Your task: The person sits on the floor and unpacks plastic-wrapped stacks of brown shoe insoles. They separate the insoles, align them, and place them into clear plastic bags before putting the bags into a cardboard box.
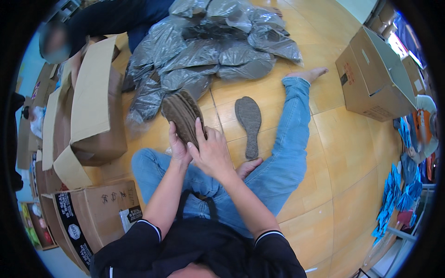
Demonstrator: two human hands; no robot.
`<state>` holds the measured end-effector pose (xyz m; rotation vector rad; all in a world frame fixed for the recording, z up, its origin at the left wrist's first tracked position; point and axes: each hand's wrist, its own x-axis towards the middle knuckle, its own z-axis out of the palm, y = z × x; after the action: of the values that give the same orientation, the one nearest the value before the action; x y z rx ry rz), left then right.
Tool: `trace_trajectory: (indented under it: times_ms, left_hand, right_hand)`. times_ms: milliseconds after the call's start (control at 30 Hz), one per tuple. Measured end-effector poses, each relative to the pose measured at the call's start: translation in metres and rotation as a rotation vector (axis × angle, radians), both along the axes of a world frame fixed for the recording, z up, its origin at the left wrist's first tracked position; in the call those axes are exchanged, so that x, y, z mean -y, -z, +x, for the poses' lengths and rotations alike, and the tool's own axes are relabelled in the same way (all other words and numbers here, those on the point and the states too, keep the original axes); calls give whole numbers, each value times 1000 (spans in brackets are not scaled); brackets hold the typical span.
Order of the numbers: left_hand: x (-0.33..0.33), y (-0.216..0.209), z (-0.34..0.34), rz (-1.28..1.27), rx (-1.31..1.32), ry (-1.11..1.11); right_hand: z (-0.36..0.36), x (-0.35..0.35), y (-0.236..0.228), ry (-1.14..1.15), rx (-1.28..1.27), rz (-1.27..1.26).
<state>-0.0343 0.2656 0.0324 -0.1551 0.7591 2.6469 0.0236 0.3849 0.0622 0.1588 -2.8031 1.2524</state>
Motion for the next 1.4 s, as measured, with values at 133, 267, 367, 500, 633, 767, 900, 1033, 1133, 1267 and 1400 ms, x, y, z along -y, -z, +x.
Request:
trace_trajectory:
  times_ms: [133, 267, 367, 500, 633, 767, 900, 1033, 1133, 1267, 1400]
  left_hand:
    - [7, -36, 5, 193, -80, -36]
    - [20, -71, 9, 259, -125, -146]
    - [21, -87, 17, 331, -308, -76]
    - [17, -96, 38, 263, -335, -60]
    - [26, -102, 43, 416, -244, -64]
    - [38, -97, 40, 538, -319, -11]
    - [53, -86, 38, 389, -469, -10]
    - [70, -75, 50, -361, -521, -125]
    - [78, -67, 52, -681, -761, 15]
    - [65, -51, 61, -729, -780, 49]
    - [38, -39, 90, -588, -161, -174]
  right_hand:
    - [18, 25, -29, 85, -338, -329]
    - [35, 34, -48, 530, -258, -1220]
    - [49, 42, -64, 614, -22, -1761]
    - [54, 48, -75, 610, 6, -1810]
    - [57, 58, -69, 525, -147, -1465]
    - [59, 67, -60, 495, -128, -1426]
    - [60, 60, -66, 345, -289, -1113]
    - [71, 37, -87, 188, -476, -623]
    - [77, 20, -98, 115, -438, -226]
    - [65, 12, -96, 151, -594, -90]
    - [65, 5, -84, 175, -729, 98]
